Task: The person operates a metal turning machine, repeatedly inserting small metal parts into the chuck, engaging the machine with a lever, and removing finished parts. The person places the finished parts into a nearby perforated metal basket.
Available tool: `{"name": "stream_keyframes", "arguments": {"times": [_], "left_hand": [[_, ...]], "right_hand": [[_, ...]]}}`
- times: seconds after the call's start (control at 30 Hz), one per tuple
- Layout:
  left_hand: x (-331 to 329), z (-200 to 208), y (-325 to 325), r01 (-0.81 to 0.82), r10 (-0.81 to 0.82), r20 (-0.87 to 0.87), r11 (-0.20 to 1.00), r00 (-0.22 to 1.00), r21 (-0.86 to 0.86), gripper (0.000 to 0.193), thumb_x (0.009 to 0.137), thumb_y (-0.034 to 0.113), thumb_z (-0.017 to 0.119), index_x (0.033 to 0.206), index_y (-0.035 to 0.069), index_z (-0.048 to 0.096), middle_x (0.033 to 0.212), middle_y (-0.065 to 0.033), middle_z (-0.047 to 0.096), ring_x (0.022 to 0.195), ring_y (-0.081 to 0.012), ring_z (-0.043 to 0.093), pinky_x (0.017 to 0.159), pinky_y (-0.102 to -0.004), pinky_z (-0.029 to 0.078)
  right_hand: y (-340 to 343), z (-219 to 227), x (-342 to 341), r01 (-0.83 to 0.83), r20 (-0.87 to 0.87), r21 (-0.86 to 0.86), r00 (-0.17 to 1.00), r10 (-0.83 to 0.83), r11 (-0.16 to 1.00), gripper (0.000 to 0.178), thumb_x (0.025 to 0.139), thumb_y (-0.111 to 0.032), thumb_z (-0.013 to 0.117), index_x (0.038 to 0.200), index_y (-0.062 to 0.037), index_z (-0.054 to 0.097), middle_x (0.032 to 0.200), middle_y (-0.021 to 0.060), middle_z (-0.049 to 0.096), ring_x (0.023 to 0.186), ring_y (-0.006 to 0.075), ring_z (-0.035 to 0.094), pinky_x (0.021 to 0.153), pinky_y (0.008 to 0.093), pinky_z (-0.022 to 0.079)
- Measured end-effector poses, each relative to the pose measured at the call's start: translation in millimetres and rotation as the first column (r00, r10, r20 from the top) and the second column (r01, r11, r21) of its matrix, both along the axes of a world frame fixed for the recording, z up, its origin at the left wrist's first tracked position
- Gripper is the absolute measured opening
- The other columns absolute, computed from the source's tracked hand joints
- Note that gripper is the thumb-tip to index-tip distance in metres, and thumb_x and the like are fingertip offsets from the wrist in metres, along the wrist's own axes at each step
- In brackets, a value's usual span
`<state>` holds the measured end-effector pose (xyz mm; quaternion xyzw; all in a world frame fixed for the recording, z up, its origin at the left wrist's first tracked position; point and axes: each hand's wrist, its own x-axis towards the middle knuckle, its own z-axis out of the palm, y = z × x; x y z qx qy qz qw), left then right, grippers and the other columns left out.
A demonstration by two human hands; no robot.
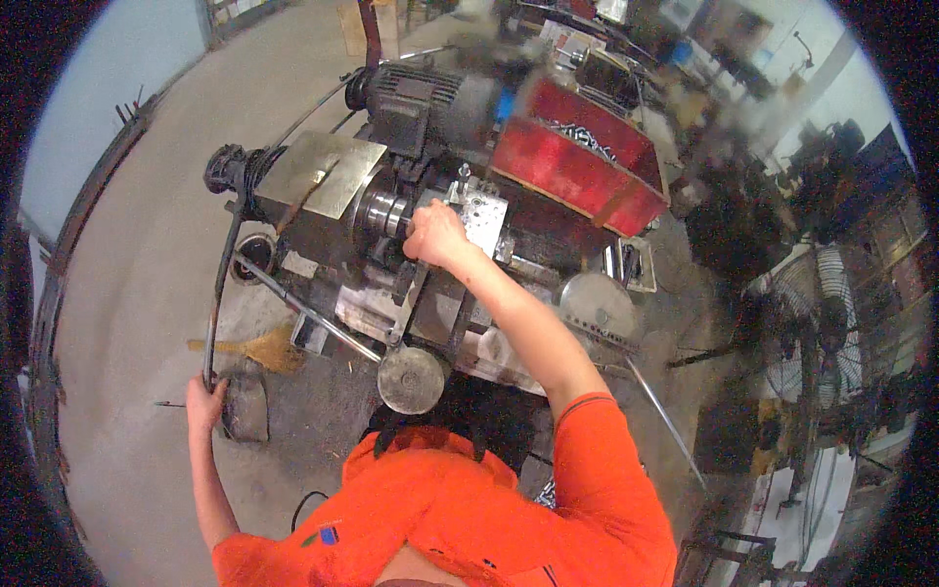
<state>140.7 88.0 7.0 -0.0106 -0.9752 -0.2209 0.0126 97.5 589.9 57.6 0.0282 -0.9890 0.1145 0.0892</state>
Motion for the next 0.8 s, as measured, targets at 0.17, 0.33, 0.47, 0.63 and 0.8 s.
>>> {"name": "stream_keyframes", "arguments": {"times": [0.17,0.33,0.47,0.63,0.8], "left_hand": [[-0.7,5.3,5.5,-0.047,0.044,-0.022,0.987,0.999,-0.151,0.029,0.076,0.024,0.067,0.082,-0.003,0.057,0.073,-0.0232,0.061,0.073,-0.0412,0.059,0.066,-0.048,0.046],[-17.8,-7.0,-2.1,-0.06,0.044,-0.049,0.922,0.998,-0.382,0.024,0.077,0.021,0.063,0.086,0.0,0.059,0.074,-0.0205,0.063,0.072,-0.0375,0.062,0.065,-0.0466,0.048],[-76.0,-10.6,-89.0,-0.077,-0.041,-0.201,0.833,0.979,-0.548,0.015,0.074,0.012,0.06,0.085,0.002,0.057,0.071,-0.0161,0.062,0.068,-0.033,0.062,0.061,-0.0444,0.047],[-152.1,-16.7,-152.1,-0.056,-0.22,-0.326,0.747,0.919,-0.662,0.011,0.07,0.007,0.06,0.079,0.005,0.055,0.066,-0.0143,0.06,0.065,-0.0321,0.061,0.06,-0.0452,0.046],[-166.2,-20.6,-130.0,-0.071,-0.023,-0.215,0.904,0.976,-0.421,0.023,0.074,0.014,0.062,0.095,0.005,0.058,0.082,-0.0154,0.063,0.079,-0.0314,0.062,0.067,-0.0428,0.048]], "right_hand": [[-8.3,6.3,-1.4,-0.012,-0.004,-0.056,1.0,0.012,0.998,0.027,0.052,-0.018,0.059,0.074,-0.0079,0.071,0.08,0.0167,0.064,0.088,0.0353,0.057,0.079,0.0402,0.048],[-6.3,7.0,-0.3,-0.017,0.051,0.06,0.999,0.013,0.998,0.028,0.054,-0.018,0.059,0.077,-0.0065,0.07,0.084,0.0142,0.064,0.085,0.0365,0.056,0.076,0.0421,0.049],[-13.1,16.9,1.3,-0.025,0.08,0.052,0.997,0.02,0.998,0.027,0.054,-0.019,0.06,0.076,-0.0066,0.07,0.082,0.0135,0.064,0.085,0.0349,0.057,0.074,0.0417,0.048],[-11.1,7.4,-1.4,0.031,0.03,0.019,0.999,-0.032,0.999,0.024,0.053,-0.019,0.06,0.073,-0.0084,0.07,0.08,0.0117,0.066,0.082,0.0339,0.058,0.075,0.0393,0.049],[-13.2,16.2,14.5,-0.017,-0.076,-0.027,0.997,0.014,1.0,0.03,0.053,-0.014,0.058,0.08,-0.0084,0.07,0.095,0.0151,0.064,0.093,0.0361,0.056,0.083,0.0404,0.048]]}}
